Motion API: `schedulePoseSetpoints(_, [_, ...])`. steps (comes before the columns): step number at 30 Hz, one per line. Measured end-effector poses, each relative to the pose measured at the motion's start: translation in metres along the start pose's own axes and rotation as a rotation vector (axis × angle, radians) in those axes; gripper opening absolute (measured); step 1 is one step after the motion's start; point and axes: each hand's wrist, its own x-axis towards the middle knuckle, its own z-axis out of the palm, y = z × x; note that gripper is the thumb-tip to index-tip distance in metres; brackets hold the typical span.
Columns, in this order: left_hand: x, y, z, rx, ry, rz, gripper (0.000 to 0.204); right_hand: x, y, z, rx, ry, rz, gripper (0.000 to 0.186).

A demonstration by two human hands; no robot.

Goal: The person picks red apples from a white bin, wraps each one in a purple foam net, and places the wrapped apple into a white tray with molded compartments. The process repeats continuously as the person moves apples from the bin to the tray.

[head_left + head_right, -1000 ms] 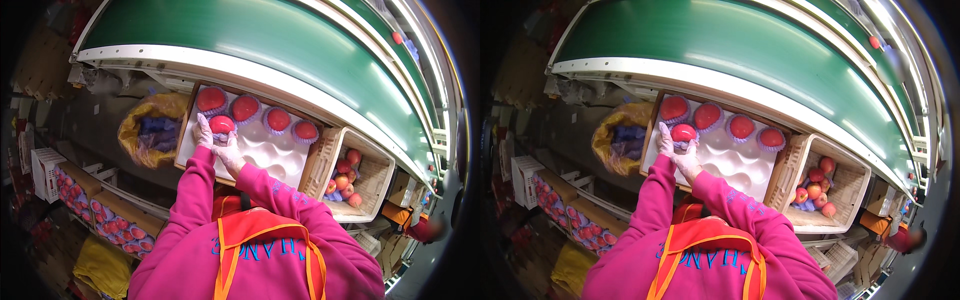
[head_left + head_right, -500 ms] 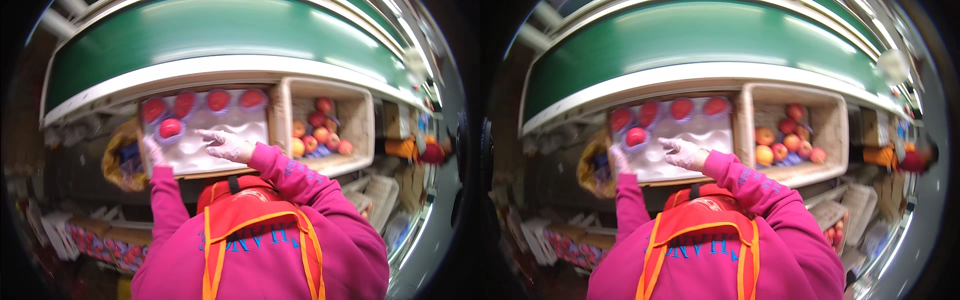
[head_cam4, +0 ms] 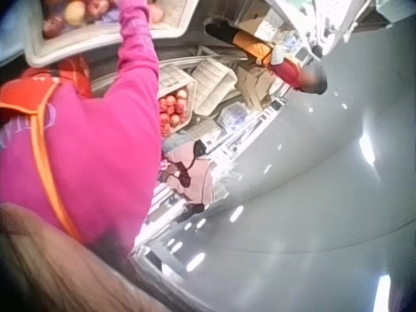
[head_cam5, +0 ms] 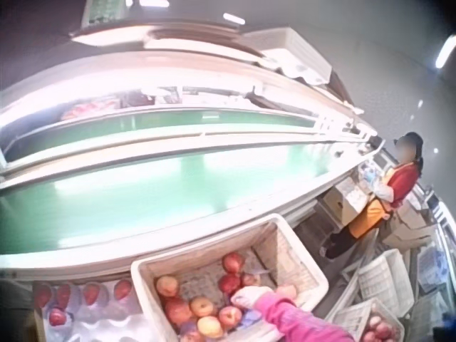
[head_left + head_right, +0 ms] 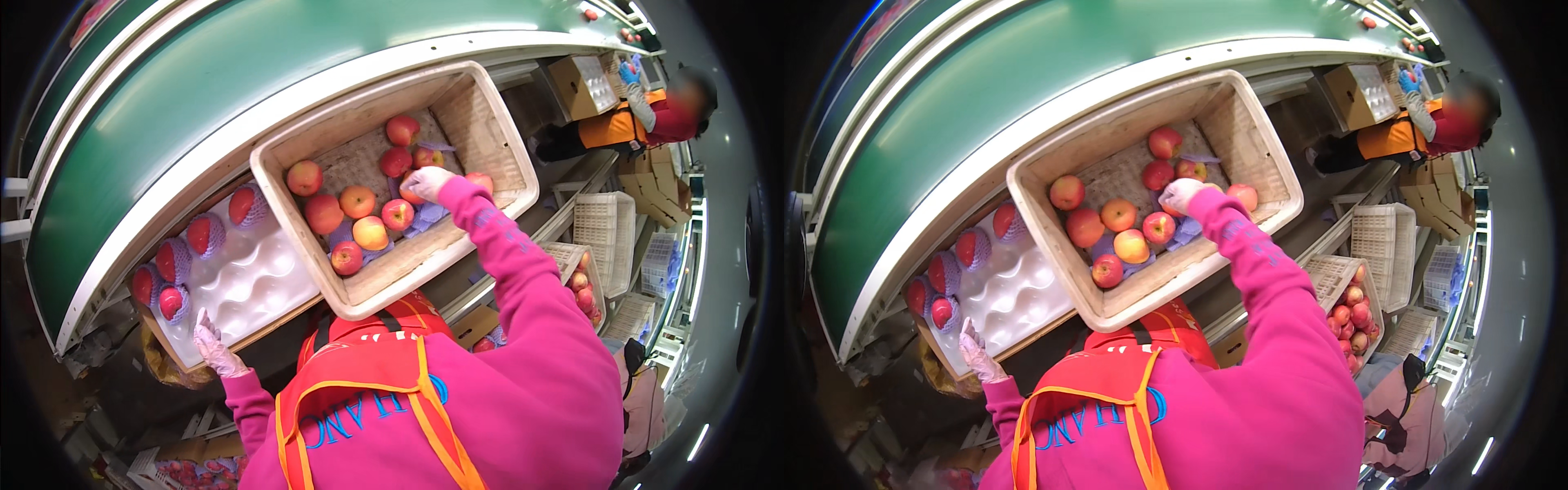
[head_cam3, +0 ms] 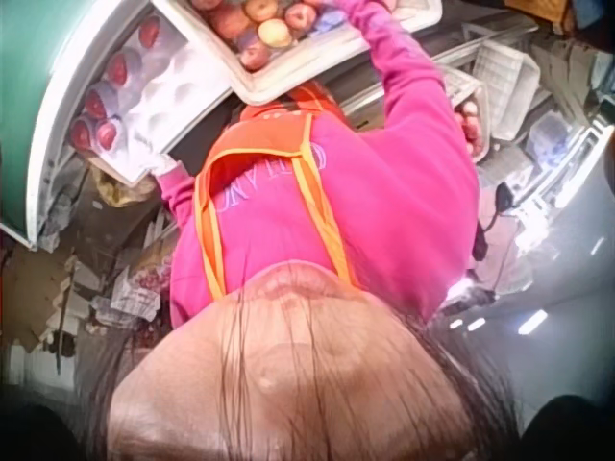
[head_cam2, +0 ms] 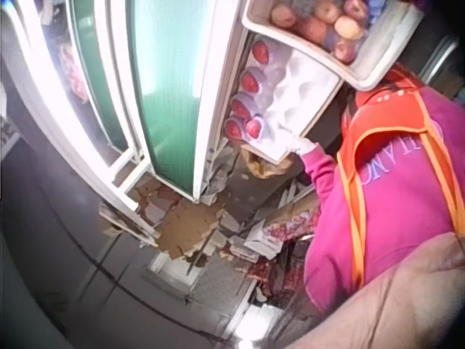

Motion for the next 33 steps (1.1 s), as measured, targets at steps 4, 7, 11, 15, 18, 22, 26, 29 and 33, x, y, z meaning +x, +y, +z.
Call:
schedulePoseSetpoints(4, [-0.051, 0.047, 0.039, 0.064, -0.046, 0.054, 0.042, 0.039, 0.002, 0.000, -0.201, 0.002, 0.414, 0.027])
schedulePoseSetpoints(7, [-0.077, 0.055, 0.051, 0.052, -0.094, 0.095, 0.040, 0.055, 0.089, 0.043, -0.225, 0.123, 0.368, 0.027])
schedulePoseSetpoints(11, [-0.089, 0.038, 0.060, 0.062, -0.116, 0.047, 0.038, 0.046, 0.096, 0.030, -0.340, -0.130, 0.218, 0.034])
schedulePoseSetpoints(15, [-0.095, 0.061, 0.086, 0.137, -0.206, 0.100, 0.036, 0.012, 0.067, 0.030, -0.480, -0.570, 0.209, 0.050])
schedulePoseSetpoints(18, [-0.086, 0.070, 0.108, 0.186, -0.329, 0.140, 0.034, 0.020, 0.102, 0.110, -0.778, -0.415, 0.051, 0.025])
schedulePoseSetpoints(22, [-0.088, 0.090, 0.127, 0.064, -0.523, 0.270, 0.030, -0.016, -0.008, -0.015, -0.334, -0.137, 0.152, 0.028])
schedulePoseSetpoints(26, [-0.117, 0.152, 0.202, -0.391, -0.820, -0.131, 0.033, -0.074, -0.067, -0.018, 0.279, 0.518, -0.579, 0.022])
schedulePoseSetpoints(29, [-0.114, 0.142, 0.225, -0.548, -1.009, -0.514, 0.041, -0.138, -0.148, -0.007, 0.177, 0.579, -0.807, 0.018])
schedulePoseSetpoints(33, [-0.105, 0.128, 0.215, -0.403, -1.129, -0.202, 0.050, -0.174, -0.177, -0.009, 1.067, 0.296, -0.494, 0.030])
